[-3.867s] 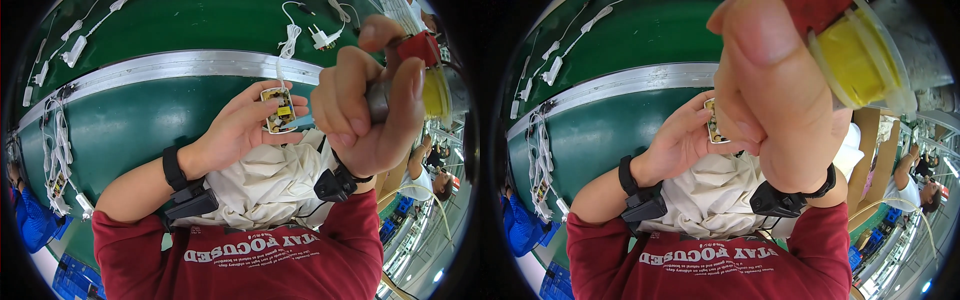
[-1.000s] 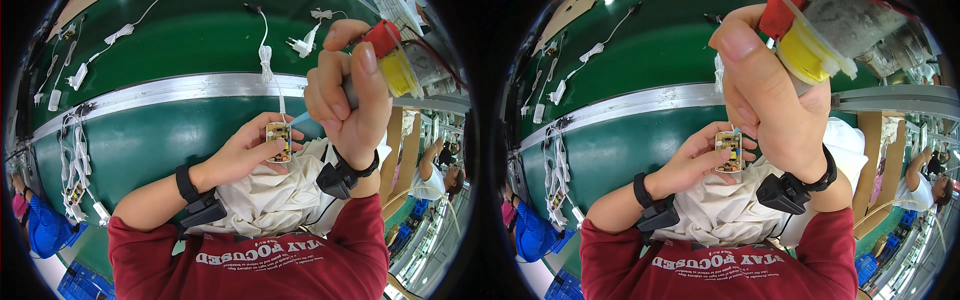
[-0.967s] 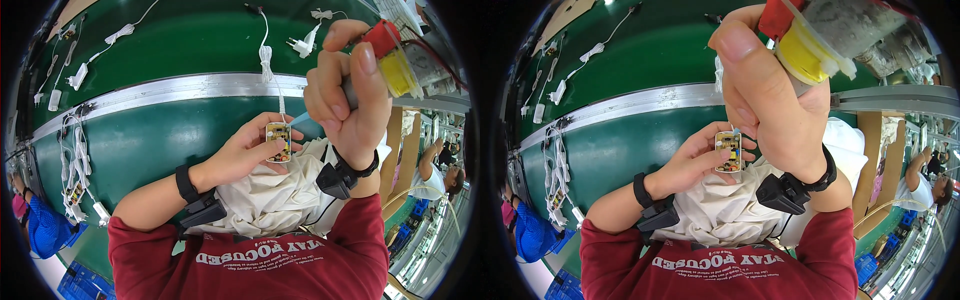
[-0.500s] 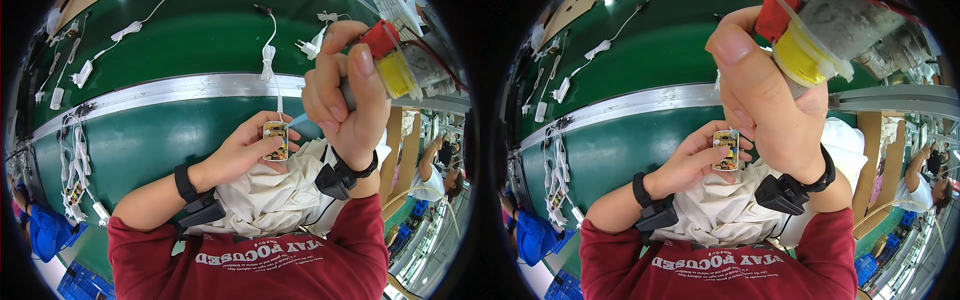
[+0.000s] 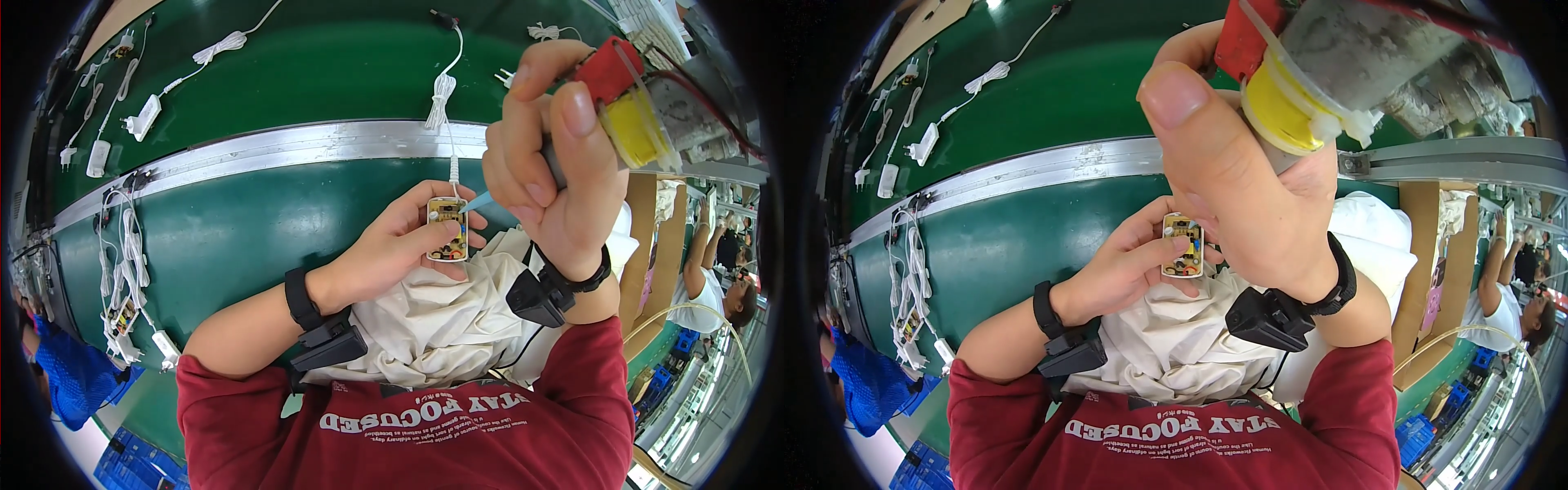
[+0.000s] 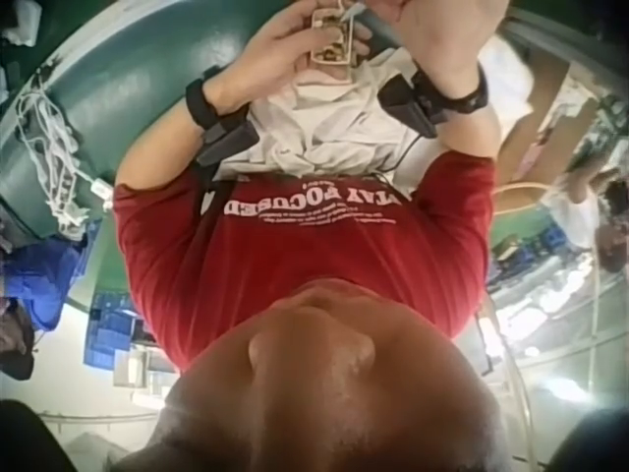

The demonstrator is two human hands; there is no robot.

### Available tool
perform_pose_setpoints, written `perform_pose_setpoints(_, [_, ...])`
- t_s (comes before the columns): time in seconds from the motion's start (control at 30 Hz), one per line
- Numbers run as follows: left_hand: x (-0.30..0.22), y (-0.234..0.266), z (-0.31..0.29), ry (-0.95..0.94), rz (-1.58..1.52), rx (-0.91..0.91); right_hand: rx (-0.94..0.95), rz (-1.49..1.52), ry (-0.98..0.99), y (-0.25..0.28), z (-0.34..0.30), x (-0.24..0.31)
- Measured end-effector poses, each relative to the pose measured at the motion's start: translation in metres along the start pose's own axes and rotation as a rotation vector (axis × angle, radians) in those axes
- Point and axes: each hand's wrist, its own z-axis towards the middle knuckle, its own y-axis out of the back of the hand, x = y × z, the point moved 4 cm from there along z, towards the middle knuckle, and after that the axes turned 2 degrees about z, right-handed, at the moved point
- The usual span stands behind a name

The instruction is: The person picks up a circuit board and applies a substance to it using a dispenser before placing it on the conveyor belt. This process is repeated with several more circuit boards.

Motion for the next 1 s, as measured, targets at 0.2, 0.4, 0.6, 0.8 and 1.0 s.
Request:
perform_pose_setpoints(0.2, [-0.002,-0.001,0.000,-0.003,0.027,-0.005,0.003,-0.021,-0.005,0.003,-0.002,0.005])
perform_pose_setpoints(0.4, [0.002,-0.002,-0.002,0.004,0.002,-0.012,-0.005,-0.040,-0.026,0.000,-0.005,0.008])
perform_pose_setpoints(0.6, [0.003,0.000,-0.001,0.000,0.009,-0.011,-0.013,-0.057,-0.053,0.002,-0.007,0.013])
perform_pose_setpoints(0.8, [0.001,-0.001,0.000,-0.015,0.042,0.022,-0.020,-0.079,-0.075,-0.005,-0.003,0.013])
perform_pose_setpoints(1.0, [0.002,-0.004,-0.002,-0.040,0.123,0.064,-0.026,-0.104,-0.089,-0.008,0.001,0.012])
